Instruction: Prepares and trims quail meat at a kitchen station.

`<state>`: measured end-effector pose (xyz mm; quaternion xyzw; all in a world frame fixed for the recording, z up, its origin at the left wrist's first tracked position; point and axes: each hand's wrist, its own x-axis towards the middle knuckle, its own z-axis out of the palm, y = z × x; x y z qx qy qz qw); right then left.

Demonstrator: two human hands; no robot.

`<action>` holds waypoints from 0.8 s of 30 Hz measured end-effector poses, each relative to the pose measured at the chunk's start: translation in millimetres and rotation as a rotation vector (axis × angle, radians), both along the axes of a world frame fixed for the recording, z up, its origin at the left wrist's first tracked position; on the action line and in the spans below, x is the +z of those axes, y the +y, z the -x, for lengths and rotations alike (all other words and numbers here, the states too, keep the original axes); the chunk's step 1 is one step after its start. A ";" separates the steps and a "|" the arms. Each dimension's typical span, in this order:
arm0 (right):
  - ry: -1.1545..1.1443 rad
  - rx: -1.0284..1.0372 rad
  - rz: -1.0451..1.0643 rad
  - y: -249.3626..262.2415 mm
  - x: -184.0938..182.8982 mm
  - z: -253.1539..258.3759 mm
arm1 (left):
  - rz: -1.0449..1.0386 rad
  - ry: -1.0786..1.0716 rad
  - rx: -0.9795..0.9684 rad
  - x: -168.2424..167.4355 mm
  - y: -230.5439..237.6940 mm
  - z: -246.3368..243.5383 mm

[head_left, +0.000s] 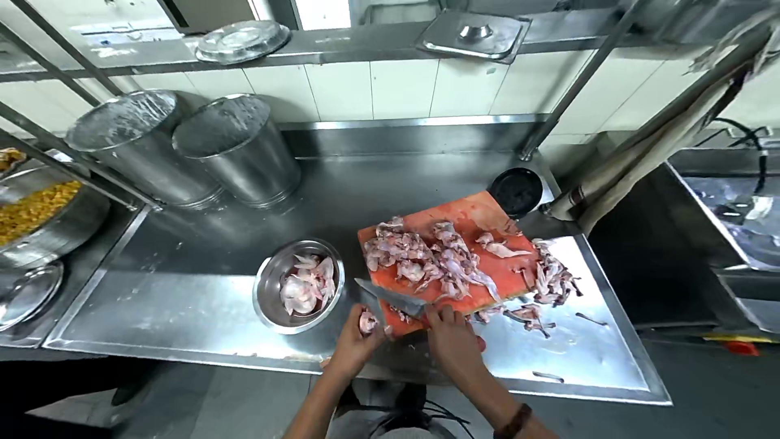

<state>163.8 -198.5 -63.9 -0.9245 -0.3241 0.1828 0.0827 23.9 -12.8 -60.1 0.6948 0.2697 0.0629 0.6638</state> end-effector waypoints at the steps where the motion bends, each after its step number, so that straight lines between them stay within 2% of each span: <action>1: 0.010 0.002 -0.085 5.8 5.4 -0.3 | 0.011 -0.043 0.017 5.0 -2.3 -2.3; 3: 0.111 0.019 -0.424 13.2 20.2 9.5 | 0.005 -0.134 0.049 14.1 -8.3 -5.8; 5: 0.488 0.006 -0.766 25.3 34.5 27.4 | -0.015 -0.205 0.083 22.0 -16.5 -9.6; 7: 0.840 -0.048 -0.961 37.5 42.0 43.8 | 0.003 -0.226 0.116 29.6 -25.8 -13.8; 8: 0.923 -0.083 -0.998 41.1 42.7 47.8 | 0.014 -0.217 0.134 31.9 -28.6 -15.6; 10: 0.975 -0.135 -1.014 43.7 43.4 50.1 | 0.044 -0.184 0.168 35.9 -32.0 -17.9; 14: 0.828 -0.130 -0.987 41.9 39.3 53.8 | 0.259 -0.127 0.227 45.0 -43.2 -20.2; 16: 0.731 -0.140 -0.937 42.5 39.3 51.1 | 0.282 -0.099 0.160 49.2 -40.4 -22.6; 20: 0.553 0.030 -0.680 39.3 57.4 37.1 | 0.126 -0.037 -0.062 55.5 -13.2 -24.8; 24: 0.387 0.108 -0.442 42.5 80.2 43.8 | 0.030 -0.027 -0.169 53.2 1.9 -23.1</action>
